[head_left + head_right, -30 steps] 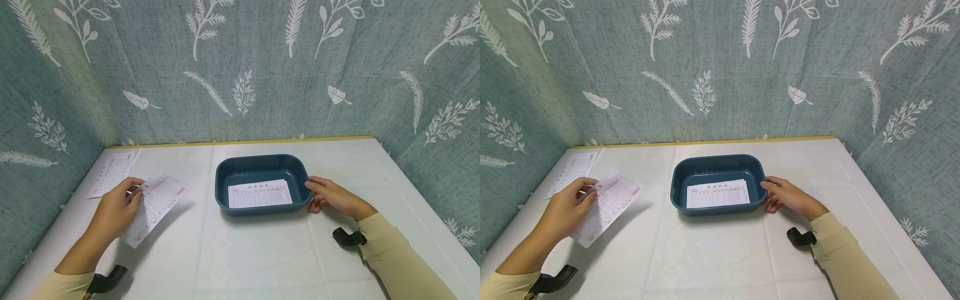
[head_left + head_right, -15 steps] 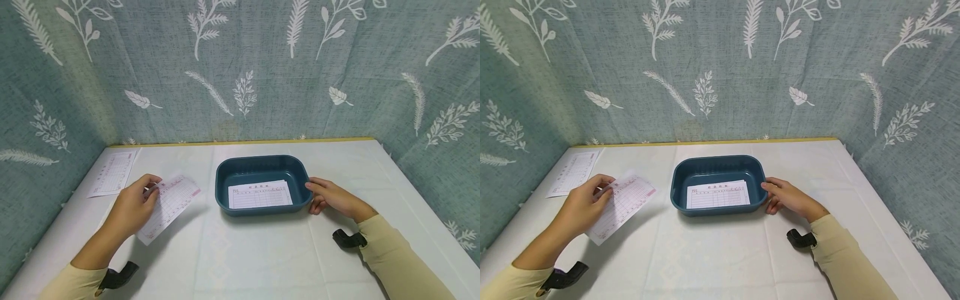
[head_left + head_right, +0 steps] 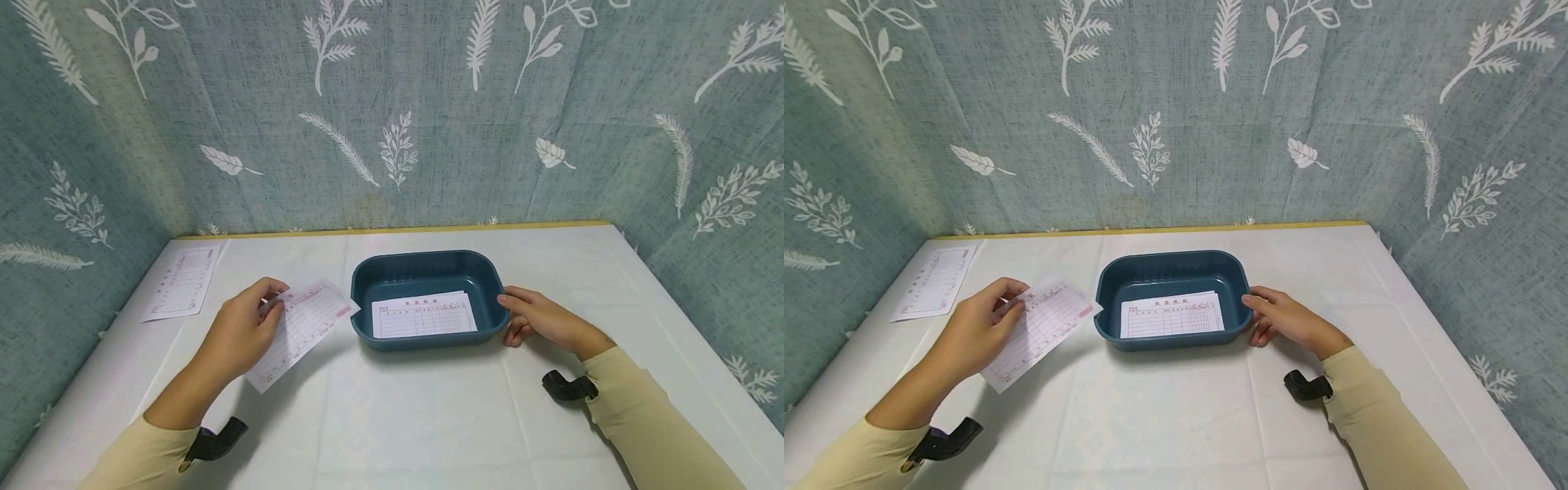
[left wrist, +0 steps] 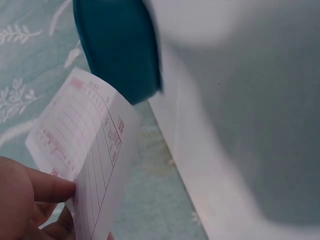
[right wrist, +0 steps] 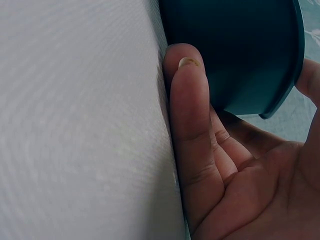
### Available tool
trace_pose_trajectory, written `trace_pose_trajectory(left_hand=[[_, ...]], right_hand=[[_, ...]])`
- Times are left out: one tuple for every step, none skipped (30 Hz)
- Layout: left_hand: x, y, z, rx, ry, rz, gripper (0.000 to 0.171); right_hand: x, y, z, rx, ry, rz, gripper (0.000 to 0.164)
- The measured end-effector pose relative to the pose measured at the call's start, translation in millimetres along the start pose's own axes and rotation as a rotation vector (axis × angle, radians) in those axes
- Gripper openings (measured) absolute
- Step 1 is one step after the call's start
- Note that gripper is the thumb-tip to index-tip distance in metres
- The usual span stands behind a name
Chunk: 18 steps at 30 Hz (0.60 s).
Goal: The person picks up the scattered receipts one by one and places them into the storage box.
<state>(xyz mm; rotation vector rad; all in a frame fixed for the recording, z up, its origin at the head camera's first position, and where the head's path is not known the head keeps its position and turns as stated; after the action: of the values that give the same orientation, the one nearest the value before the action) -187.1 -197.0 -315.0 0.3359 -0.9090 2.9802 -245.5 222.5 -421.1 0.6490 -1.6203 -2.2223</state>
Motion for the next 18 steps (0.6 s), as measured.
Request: trace_pose_trajectory(left_hand=[[0.7, -1.4, -1.3, -0.005, 0.003, -0.004, 0.019], [1.2, -2.5, -2.9, -0.008, 0.007, -0.006, 0.019], [1.8, -3.8, -4.2, -0.012, 0.009, -0.009, 0.019], [2.3, -5.3, -6.0, -0.013, 0.012, -0.012, 0.019], [2.7, -6.9, -8.0, -0.015, 0.016, -0.014, 0.02], [3.2, -8.5, -9.9, -0.017, 0.02, -0.016, 0.02], [3.9, -10.3, -11.9, -0.02, 0.024, -0.018, 0.021], [4.5, -12.0, -14.0, -0.022, 0.029, -0.018, 0.022], [5.0, -13.7, -16.0, -0.026, 0.037, -0.016, 0.022], [5.6, -15.4, -18.0, -0.026, 0.044, -0.014, 0.023], [6.1, -16.9, -19.8, -0.027, 0.051, -0.011, 0.024], [6.5, -18.3, -21.7, -0.025, 0.059, -0.008, 0.024], [6.8, -19.8, -23.6, -0.024, 0.067, -0.006, 0.025], [7.0, -21.3, -25.3, -0.021, 0.074, -0.005, 0.025], [7.2, -23.0, -26.8, -0.019, 0.079, -0.007, 0.026], [7.6, -24.9, -28.1, -0.015, 0.078, -0.013, 0.026], [7.9, -26.7, -29.2, -0.012, 0.078, -0.019, 0.026], [8.5, -28.7, -30.4, -0.009, 0.077, -0.028, 0.027]], right_hand=[[0, 0, 1, -0.001, -0.002, -0.001, 0.078], [0, 0, 1, -0.001, -0.003, -0.004, 0.078], [0, 0, 1, -0.001, -0.004, -0.007, 0.078], [0, -1, 1, -0.001, -0.004, -0.01, 0.078], [0, -1, 1, 0.0, -0.005, -0.013, 0.079], [0, -1, 1, 0.0, -0.006, -0.015, 0.079], [0, -2, 2, 0.001, -0.008, -0.017, 0.079], [0, -2, 2, 0.0, -0.008, -0.018, 0.079], [0, -2, 2, 0.0, -0.01, -0.017, 0.079], [0, -2, 2, 0.0, -0.011, -0.016, 0.079], [0, -2, 2, -0.001, -0.014, -0.016, 0.08], [1, -1, 2, 0.0, -0.015, -0.014, 0.08], [1, -1, 2, 0.0, -0.015, -0.014, 0.08], [1, -1, 2, 0.0, -0.014, -0.014, 0.08], [1, -2, 2, 0.004, -0.013, -0.015, 0.08], [1, -2, 2, 0.006, -0.012, -0.016, 0.08], [1, -2, 2, 0.006, -0.012, -0.016, 0.079], [1, -2, 2, 0.006, -0.011, -0.015, 0.079]])
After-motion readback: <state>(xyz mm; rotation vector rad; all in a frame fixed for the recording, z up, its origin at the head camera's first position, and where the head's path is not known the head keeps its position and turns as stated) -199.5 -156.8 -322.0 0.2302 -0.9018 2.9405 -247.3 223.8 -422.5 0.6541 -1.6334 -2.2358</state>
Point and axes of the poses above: each hand's wrist, its own x-axis towards the middle knuckle, its own z-axis out of the back of the hand, y = z × x, the point moved 8 cm from there along x, towards the middle knuckle, and after that the axes turned 10 degrees about z, right-handed, at the moved point
